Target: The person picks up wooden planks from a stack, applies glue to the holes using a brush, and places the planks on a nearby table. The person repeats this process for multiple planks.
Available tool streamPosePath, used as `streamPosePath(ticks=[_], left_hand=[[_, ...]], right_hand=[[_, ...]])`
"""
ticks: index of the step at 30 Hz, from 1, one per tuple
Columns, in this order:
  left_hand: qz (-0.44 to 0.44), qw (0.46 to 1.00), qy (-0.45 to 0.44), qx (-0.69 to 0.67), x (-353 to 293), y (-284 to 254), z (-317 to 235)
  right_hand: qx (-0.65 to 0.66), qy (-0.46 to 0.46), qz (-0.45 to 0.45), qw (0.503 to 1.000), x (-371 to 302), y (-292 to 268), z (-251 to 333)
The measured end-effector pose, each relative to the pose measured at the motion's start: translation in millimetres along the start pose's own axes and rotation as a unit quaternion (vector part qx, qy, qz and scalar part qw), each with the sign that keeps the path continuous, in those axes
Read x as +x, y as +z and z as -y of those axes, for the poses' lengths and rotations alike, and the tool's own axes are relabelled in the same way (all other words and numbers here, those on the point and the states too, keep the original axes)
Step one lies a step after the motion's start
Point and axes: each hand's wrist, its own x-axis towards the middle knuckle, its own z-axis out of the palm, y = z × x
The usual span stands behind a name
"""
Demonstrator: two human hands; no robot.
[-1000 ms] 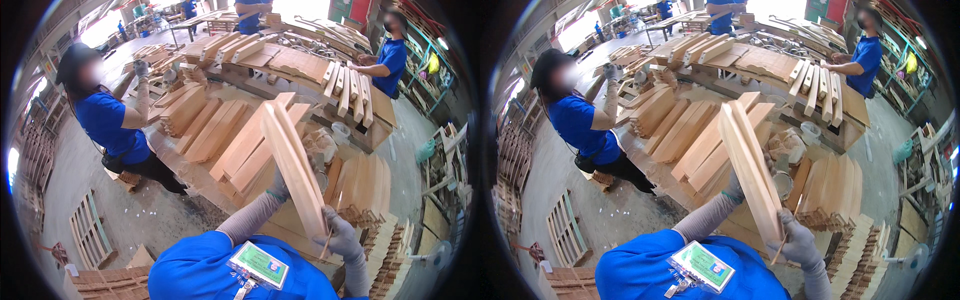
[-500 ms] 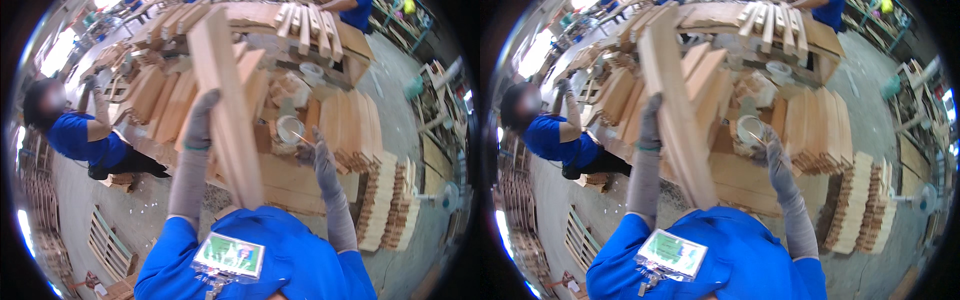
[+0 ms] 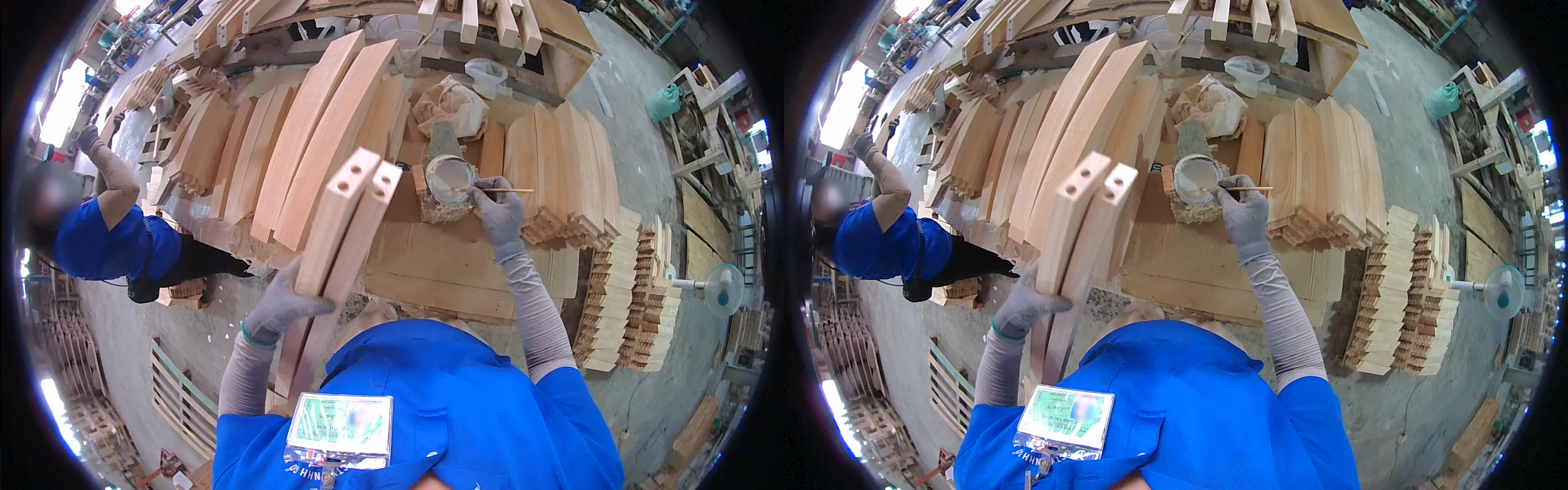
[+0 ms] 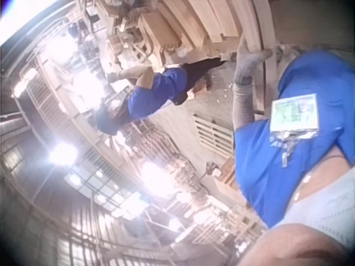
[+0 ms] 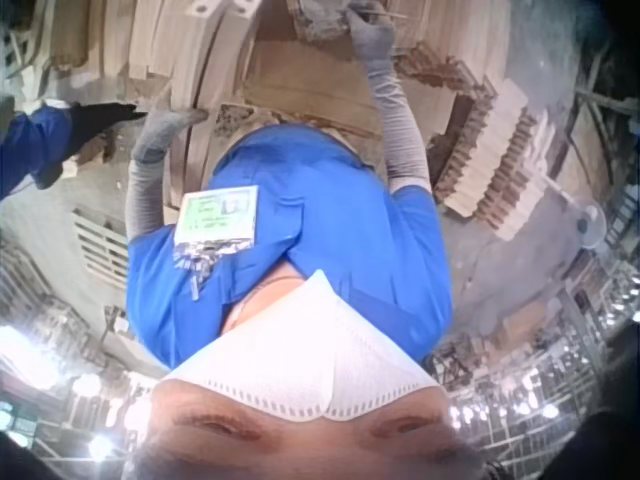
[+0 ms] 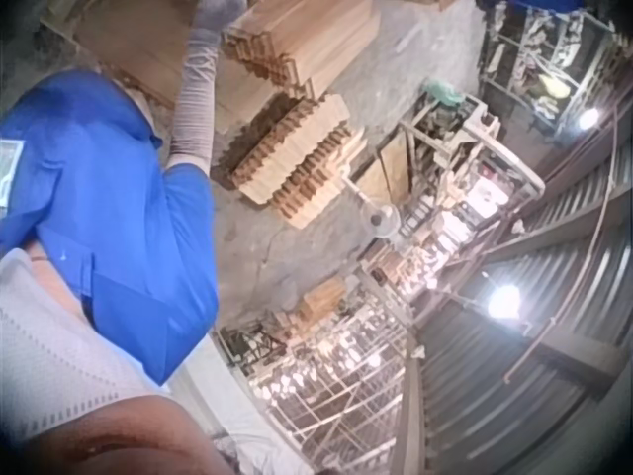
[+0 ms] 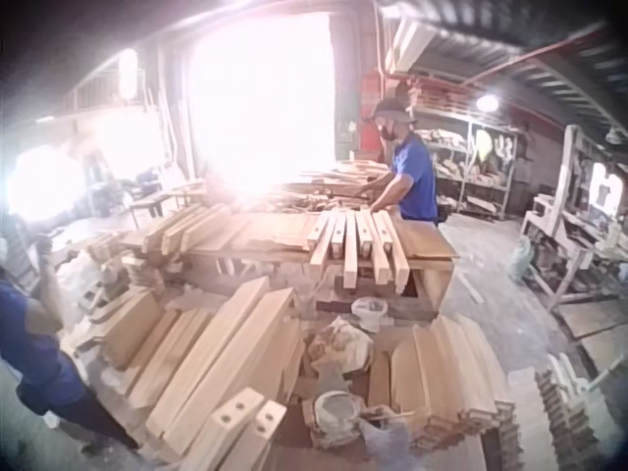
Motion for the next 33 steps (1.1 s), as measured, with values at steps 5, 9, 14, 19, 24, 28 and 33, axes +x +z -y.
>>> streamPosePath(ticks=[5, 9, 14, 19, 24, 28, 33], left_hand=[[0.045, 0.995, -0.036, -0.080, -8.4, 5.1, 20.1], [0.066, 0.992, -0.063, -0.082, 0.4, 3.8, 28.8], [0.085, 0.993, -0.048, -0.069, 7.0, -1.1, 23.1], [0.106, 0.991, -0.026, -0.074, 17.2, -0.3, 18.5], [0.132, 0.990, -0.016, -0.038, 26.8, 4.2, 1.3], [0.157, 0.986, 0.019, -0.047, 32.4, 5.6, -3.4], [0.189, 0.982, 0.030, -0.008, 31.5, 7.8, -22.5]], right_hand=[[0.016, -0.008, -0.060, 0.998, -5.4, 8.8, 11.3], [0.152, 0.062, -0.057, 0.985, -8.0, 13.7, -10.5], [0.427, 0.148, -0.143, 0.880, -9.6, 7.5, -5.1], [0.431, 0.232, -0.145, 0.860, -14.6, 0.1, -9.7], [0.446, 0.203, -0.149, 0.859, -14.9, -2.5, -3.4], [0.440, 0.115, -0.154, 0.877, -26.2, 12.2, 64.5], [0.326, -0.022, -0.126, 0.937, -52.2, 40.3, 116.6]])
